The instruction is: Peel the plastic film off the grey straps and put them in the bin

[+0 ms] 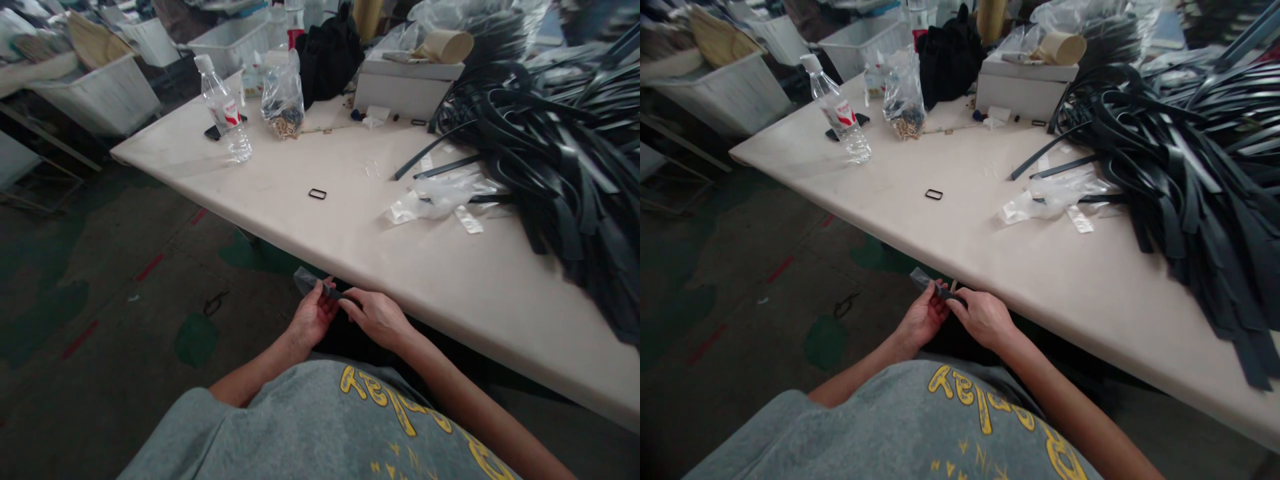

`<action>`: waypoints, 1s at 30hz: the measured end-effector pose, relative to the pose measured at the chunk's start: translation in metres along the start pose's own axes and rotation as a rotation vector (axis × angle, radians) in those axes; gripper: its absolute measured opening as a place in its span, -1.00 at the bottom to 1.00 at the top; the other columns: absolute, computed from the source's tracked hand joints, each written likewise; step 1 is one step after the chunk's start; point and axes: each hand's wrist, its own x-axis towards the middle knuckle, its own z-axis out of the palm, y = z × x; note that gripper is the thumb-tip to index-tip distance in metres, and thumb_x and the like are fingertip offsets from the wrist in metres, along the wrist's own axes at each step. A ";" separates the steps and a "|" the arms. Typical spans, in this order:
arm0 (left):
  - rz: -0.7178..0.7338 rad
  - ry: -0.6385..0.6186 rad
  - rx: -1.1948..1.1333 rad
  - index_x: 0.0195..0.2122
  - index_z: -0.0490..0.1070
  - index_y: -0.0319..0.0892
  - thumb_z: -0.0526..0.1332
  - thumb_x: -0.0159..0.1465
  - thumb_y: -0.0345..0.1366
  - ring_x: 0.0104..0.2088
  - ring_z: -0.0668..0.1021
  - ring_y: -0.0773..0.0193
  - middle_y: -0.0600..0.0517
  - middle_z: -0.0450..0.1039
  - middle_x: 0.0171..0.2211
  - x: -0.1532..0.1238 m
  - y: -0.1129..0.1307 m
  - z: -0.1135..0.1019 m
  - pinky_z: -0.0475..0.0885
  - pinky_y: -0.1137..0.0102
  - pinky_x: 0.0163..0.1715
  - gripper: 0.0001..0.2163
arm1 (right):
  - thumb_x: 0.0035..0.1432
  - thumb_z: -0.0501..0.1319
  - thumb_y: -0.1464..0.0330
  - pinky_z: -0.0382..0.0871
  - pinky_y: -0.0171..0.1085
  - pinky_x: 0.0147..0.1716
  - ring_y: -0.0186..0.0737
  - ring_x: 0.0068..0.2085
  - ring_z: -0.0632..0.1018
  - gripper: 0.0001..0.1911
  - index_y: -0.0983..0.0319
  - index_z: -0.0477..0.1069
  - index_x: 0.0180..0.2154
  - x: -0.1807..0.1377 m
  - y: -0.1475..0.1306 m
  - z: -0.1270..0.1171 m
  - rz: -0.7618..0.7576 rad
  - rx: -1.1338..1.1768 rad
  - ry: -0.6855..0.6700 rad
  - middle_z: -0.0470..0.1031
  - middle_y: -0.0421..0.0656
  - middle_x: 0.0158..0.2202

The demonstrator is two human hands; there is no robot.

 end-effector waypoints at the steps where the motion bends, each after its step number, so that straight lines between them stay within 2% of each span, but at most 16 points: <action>1: 0.013 0.016 -0.014 -0.26 0.50 -0.21 0.20 0.36 -0.31 -0.44 0.59 0.36 0.02 0.58 -0.37 0.001 0.003 0.000 0.48 0.44 -0.38 -0.88 | 0.31 0.06 0.16 0.29 -0.29 -0.39 -0.18 -0.35 0.56 -0.66 0.18 0.49 -0.09 -0.006 0.003 -0.008 -0.007 0.016 0.029 0.60 -0.14 -0.33; 3: 0.035 0.051 -0.051 -0.28 0.49 -0.22 0.18 0.37 -0.32 -0.47 0.58 0.37 0.04 0.58 -0.39 0.002 0.009 -0.001 0.48 0.44 -0.39 -0.87 | 0.29 0.09 0.15 0.33 -0.28 -0.35 -0.18 -0.33 0.58 -0.60 0.16 0.40 0.07 -0.021 0.008 -0.029 -0.017 0.060 0.087 0.60 -0.17 -0.34; 6: 0.002 0.049 -0.074 -0.28 0.49 -0.23 0.18 0.37 -0.32 -0.47 0.58 0.37 0.04 0.57 -0.41 -0.002 0.010 0.003 0.49 0.43 -0.38 -0.86 | 0.27 0.12 0.24 0.32 -0.29 -0.38 -0.21 -0.39 0.57 -0.63 0.12 0.38 0.09 -0.034 0.007 -0.047 -0.030 0.016 0.133 0.59 -0.24 -0.42; 8: -0.045 -0.009 -0.067 -0.27 0.49 -0.23 0.19 0.36 -0.31 -0.42 0.60 0.35 0.03 0.58 -0.38 -0.008 0.002 0.007 0.50 0.42 -0.35 -0.87 | 0.25 0.14 0.30 0.32 -0.28 -0.39 -0.19 -0.37 0.58 -0.65 0.09 0.40 0.07 -0.025 -0.002 -0.039 -0.036 -0.058 0.152 0.60 -0.24 -0.40; 10: -0.087 -0.067 -0.050 -0.26 0.50 -0.23 0.20 0.36 -0.30 -0.39 0.61 0.33 0.01 0.59 -0.37 -0.011 -0.006 0.010 0.51 0.42 -0.33 -0.86 | 0.27 0.13 0.32 0.34 -0.26 -0.36 -0.16 -0.32 0.60 -0.68 0.10 0.43 0.04 -0.007 -0.011 -0.021 -0.035 -0.119 0.156 0.61 -0.20 -0.33; 13: -0.082 -0.067 -0.038 -0.29 0.50 -0.25 0.18 0.37 -0.32 -0.41 0.60 0.36 0.01 0.58 -0.40 -0.009 -0.006 0.010 0.50 0.47 -0.36 -0.85 | 0.29 0.12 0.27 0.39 -0.24 -0.32 -0.11 -0.25 0.61 -0.65 0.17 0.41 0.08 0.012 -0.015 -0.005 -0.054 -0.103 0.107 0.62 -0.13 -0.24; 15: -0.015 -0.011 -0.062 -0.30 0.49 -0.24 0.16 0.38 -0.34 -0.45 0.59 0.39 0.03 0.58 -0.41 -0.005 0.004 0.007 0.48 0.49 -0.41 -0.84 | 0.29 0.13 0.20 0.39 -0.26 -0.35 -0.14 -0.28 0.60 -0.58 0.18 0.37 0.13 0.008 -0.009 -0.015 -0.079 -0.010 0.071 0.62 -0.14 -0.26; 17: 0.040 0.040 -0.092 -0.31 0.48 -0.24 0.15 0.38 -0.34 -0.47 0.58 0.40 0.03 0.58 -0.41 -0.001 0.016 0.003 0.47 0.50 -0.44 -0.83 | 0.27 0.15 0.18 0.37 -0.28 -0.39 -0.18 -0.35 0.59 -0.56 0.14 0.35 0.15 -0.006 -0.001 -0.037 -0.086 0.044 0.092 0.61 -0.20 -0.33; 20: 0.042 0.059 -0.108 -0.32 0.48 -0.23 0.16 0.38 -0.32 -0.48 0.57 0.39 0.03 0.57 -0.41 -0.002 0.022 0.001 0.48 0.48 -0.43 -0.83 | 0.22 0.20 0.24 0.33 -0.28 -0.42 -0.20 -0.40 0.58 -0.60 0.07 0.39 0.10 -0.021 0.001 -0.057 -0.069 -0.050 0.175 0.60 -0.26 -0.41; 22: 0.018 0.029 -0.104 -0.30 0.49 -0.23 0.18 0.37 -0.31 -0.45 0.58 0.38 0.02 0.58 -0.39 -0.006 0.017 0.003 0.49 0.47 -0.40 -0.85 | 0.22 0.20 0.29 0.33 -0.28 -0.41 -0.19 -0.38 0.59 -0.63 0.05 0.42 0.07 -0.014 -0.008 -0.049 -0.068 -0.128 0.181 0.61 -0.26 -0.39; 27: -0.029 -0.040 -0.066 -0.30 0.51 -0.24 0.18 0.36 -0.34 -0.40 0.59 0.36 0.01 0.58 -0.39 -0.007 0.004 0.005 0.49 0.48 -0.35 -0.86 | 0.30 0.13 0.28 0.42 -0.23 -0.27 -0.08 -0.20 0.62 -0.64 0.12 0.41 0.11 0.030 -0.028 0.000 -0.082 -0.207 0.111 0.63 -0.14 -0.20; 30: 0.041 0.032 -0.065 -0.33 0.50 -0.24 0.16 0.37 -0.34 -0.46 0.57 0.38 0.01 0.57 -0.41 0.007 0.015 -0.003 0.48 0.49 -0.41 -0.83 | 0.25 0.20 0.23 0.45 -0.22 -0.17 -0.09 -0.12 0.61 -0.59 0.11 0.39 0.12 0.027 -0.018 -0.009 -0.149 -0.069 0.045 0.61 -0.14 -0.12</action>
